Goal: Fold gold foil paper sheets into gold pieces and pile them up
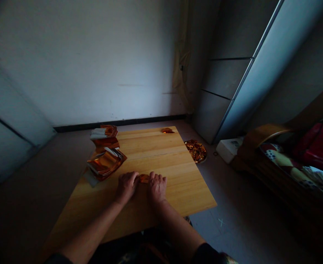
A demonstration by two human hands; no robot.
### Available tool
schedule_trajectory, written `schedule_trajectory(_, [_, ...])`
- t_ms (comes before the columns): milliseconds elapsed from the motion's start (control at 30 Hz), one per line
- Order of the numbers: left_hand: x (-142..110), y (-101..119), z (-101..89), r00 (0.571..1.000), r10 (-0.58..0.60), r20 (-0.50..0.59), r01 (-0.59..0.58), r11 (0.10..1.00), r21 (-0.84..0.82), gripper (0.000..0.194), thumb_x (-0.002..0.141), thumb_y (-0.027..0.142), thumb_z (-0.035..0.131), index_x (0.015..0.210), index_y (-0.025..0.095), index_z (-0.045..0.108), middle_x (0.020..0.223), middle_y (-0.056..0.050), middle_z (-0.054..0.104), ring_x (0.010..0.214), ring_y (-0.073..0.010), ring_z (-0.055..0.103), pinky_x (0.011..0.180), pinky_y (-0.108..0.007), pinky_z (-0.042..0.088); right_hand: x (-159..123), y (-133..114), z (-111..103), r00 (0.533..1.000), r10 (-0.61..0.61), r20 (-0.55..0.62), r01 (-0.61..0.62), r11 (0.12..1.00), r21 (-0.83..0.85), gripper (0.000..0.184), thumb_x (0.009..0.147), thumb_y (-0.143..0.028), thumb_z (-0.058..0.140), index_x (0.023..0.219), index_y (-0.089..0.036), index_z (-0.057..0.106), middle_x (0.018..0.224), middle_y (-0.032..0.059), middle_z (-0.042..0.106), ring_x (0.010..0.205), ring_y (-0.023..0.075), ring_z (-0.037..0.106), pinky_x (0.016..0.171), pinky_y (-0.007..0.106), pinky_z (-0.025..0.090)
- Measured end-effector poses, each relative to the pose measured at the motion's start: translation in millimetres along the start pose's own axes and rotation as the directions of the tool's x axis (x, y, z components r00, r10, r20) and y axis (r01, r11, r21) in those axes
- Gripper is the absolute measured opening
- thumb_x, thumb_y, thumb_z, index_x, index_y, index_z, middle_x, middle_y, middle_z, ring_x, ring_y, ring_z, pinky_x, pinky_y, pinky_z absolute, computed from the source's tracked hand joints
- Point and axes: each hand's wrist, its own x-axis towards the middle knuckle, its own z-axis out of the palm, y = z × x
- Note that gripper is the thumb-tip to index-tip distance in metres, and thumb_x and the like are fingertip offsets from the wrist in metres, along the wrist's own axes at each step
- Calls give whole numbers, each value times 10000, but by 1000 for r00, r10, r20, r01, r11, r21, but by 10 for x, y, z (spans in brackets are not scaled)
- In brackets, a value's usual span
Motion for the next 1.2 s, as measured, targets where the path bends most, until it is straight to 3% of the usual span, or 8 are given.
schedule_trajectory(200, [19, -4, -8, 999, 13, 34, -15, 999, 49, 184, 893, 226, 443, 823, 195, 610, 823, -53, 645, 837, -208, 573, 745, -346, 336, 1, 3, -3, 998, -45, 34, 46, 998, -32, 177, 910, -115, 400, 974, -179, 552, 880, 80, 627, 840, 219, 545, 730, 351, 314])
schedule_trajectory(433, [27, -24, -18, 999, 25, 46, -23, 999, -44, 182, 862, 191, 507, 915, 252, 671, 892, -30, 651, 865, -183, 572, 760, -332, 336, -9, 12, -61, 994, -81, 74, 84, 996, -39, 186, 911, -138, 416, 990, -184, 579, 916, 86, 616, 862, 224, 523, 739, 350, 322])
schedule_trajectory(700, [67, -198, 9, 997, 71, 11, -69, 992, -103, 179, 819, 215, 582, 883, 314, 716, 926, -15, 645, 879, -179, 545, 783, -335, 350, 23, 243, -63, 993, -118, 31, 114, 989, 99, 157, 926, -264, 478, 930, -261, 635, 1002, 38, 607, 937, 188, 494, 758, 295, 314])
schedule_trajectory(1000, [83, -225, -36, 995, 102, 7, -102, 993, -52, 248, 787, 160, 559, 863, 336, 718, 946, -12, 643, 910, -192, 530, 786, -364, 324, 320, 476, -41, 947, -321, -16, 319, 935, 153, 142, 885, -320, 563, 964, -294, 679, 1232, 25, 572, 1179, 212, 406, 965, 374, 252])
schedule_trajectory(1200, [101, -138, -107, 995, 102, -1, -102, 995, -13, 158, 769, 215, 577, 830, 290, 702, 906, -25, 633, 917, -207, 520, 782, -378, 303, 524, 516, -40, 949, -315, 2, 309, 933, 183, 124, 866, -296, 583, 901, -283, 701, 1270, 34, 537, 1199, 219, 394, 977, 385, 271])
